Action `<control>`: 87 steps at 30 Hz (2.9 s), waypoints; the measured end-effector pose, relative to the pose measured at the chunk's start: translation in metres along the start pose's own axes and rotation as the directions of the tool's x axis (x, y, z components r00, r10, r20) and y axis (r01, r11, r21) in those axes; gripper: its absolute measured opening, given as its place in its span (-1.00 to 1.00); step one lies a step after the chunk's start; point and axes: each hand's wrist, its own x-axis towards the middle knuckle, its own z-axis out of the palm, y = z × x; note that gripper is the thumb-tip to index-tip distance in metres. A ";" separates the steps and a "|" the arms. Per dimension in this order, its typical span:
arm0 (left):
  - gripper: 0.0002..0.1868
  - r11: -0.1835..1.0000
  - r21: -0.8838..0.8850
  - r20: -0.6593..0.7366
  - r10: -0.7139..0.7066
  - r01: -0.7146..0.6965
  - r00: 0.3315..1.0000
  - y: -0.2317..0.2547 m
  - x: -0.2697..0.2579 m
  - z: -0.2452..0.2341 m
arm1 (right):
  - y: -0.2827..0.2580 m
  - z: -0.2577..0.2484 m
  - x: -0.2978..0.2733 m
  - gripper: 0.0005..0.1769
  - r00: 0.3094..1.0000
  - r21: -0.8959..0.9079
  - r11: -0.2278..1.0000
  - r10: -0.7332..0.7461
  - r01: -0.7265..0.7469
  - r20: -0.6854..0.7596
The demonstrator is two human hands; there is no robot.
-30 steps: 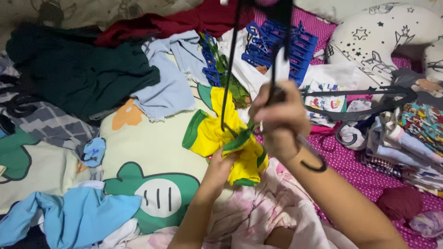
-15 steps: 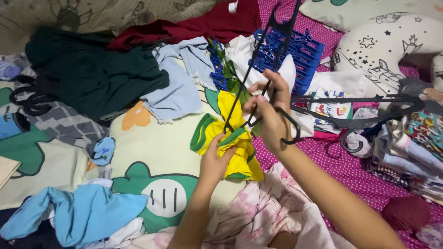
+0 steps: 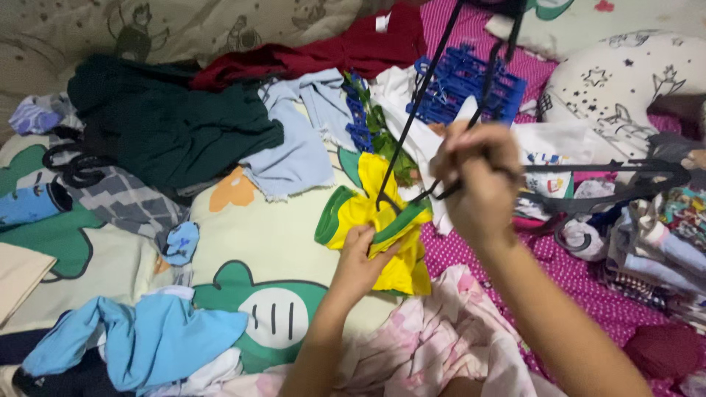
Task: The person folds various garments including a white Adidas shirt, a patterned cloth, striped socks, and a maroon shirt, then places them into a neat stack. The person also handles a yellow shirt and a hanger, and folds an orange garment.
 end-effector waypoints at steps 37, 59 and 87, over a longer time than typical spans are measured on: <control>-0.58 0.997 -0.043 0.420 0.073 -0.061 0.904 0.082 -0.022 -0.043 | -0.024 0.017 0.006 -0.88 0.968 -0.238 0.945 -0.186 0.224 0.170; -0.61 0.997 0.045 -0.147 0.070 -0.064 0.987 0.031 -0.007 -0.023 | -0.013 0.003 -0.023 -0.90 0.998 -0.105 0.993 -0.056 0.059 0.038; -0.79 0.567 -0.816 0.038 -0.142 0.113 0.989 -0.032 0.009 0.007 | -0.004 -0.046 -0.024 -0.72 0.963 0.316 0.941 0.188 -0.121 -0.191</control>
